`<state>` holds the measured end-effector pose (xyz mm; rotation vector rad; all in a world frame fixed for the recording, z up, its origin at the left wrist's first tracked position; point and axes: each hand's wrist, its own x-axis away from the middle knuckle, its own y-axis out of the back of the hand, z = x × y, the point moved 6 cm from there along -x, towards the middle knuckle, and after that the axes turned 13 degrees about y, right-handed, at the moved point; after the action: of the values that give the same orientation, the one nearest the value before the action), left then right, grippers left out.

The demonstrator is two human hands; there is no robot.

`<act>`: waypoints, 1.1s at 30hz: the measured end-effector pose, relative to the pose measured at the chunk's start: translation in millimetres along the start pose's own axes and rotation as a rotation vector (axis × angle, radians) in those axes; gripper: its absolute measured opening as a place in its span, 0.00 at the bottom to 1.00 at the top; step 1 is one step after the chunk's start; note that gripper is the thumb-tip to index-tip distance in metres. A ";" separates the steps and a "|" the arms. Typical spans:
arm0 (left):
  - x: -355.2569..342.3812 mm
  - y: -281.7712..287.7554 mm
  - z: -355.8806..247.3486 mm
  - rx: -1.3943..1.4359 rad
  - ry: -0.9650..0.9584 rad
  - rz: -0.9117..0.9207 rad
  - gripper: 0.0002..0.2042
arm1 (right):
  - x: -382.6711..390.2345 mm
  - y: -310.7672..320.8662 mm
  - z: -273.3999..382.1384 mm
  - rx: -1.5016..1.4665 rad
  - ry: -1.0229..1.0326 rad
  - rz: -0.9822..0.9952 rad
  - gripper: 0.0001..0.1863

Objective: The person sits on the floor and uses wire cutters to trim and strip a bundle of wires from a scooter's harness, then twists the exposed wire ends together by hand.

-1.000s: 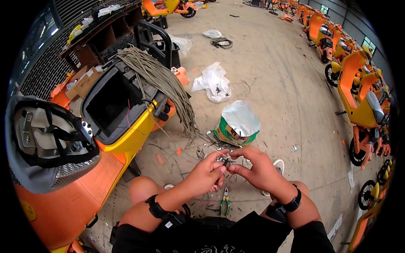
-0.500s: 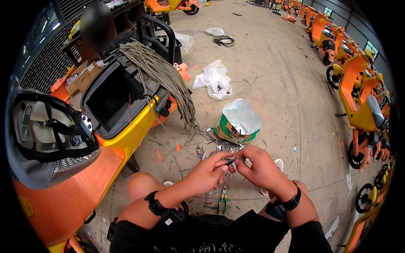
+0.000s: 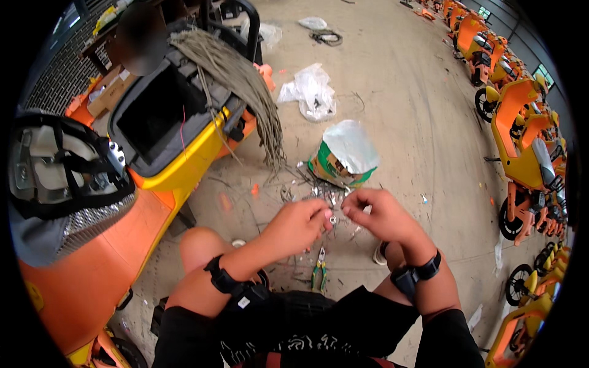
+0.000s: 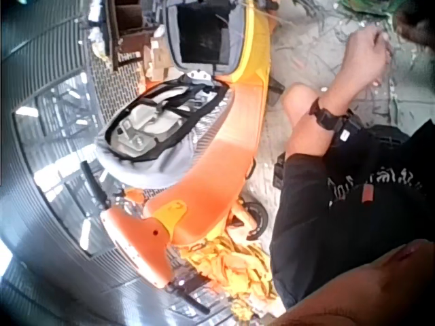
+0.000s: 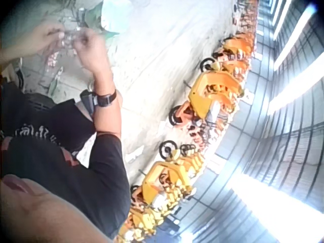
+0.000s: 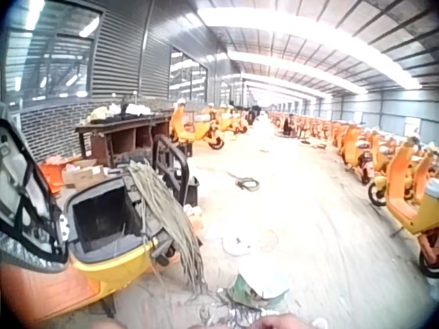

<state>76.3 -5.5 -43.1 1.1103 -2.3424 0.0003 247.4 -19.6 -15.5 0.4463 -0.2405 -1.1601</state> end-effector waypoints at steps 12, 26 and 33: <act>0.9 45.4 4.8 0.273 -0.216 -0.251 0.13 | 73.5 -97.8 -301.1 0.418 -0.587 0.475 0.21; 9.8 61.4 10.9 0.396 -0.183 -0.328 0.09 | 141.6 -362.8 -416.0 0.471 -0.630 0.656 0.24; -3.5 62.3 24.4 0.642 0.059 -0.102 0.08 | 163.7 -340.3 -429.9 0.291 -0.771 0.482 0.24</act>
<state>22.0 32.6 -51.7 1.4917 -2.2820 0.7827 204.3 -188.8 -560.5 0.1539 -1.1339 -0.7723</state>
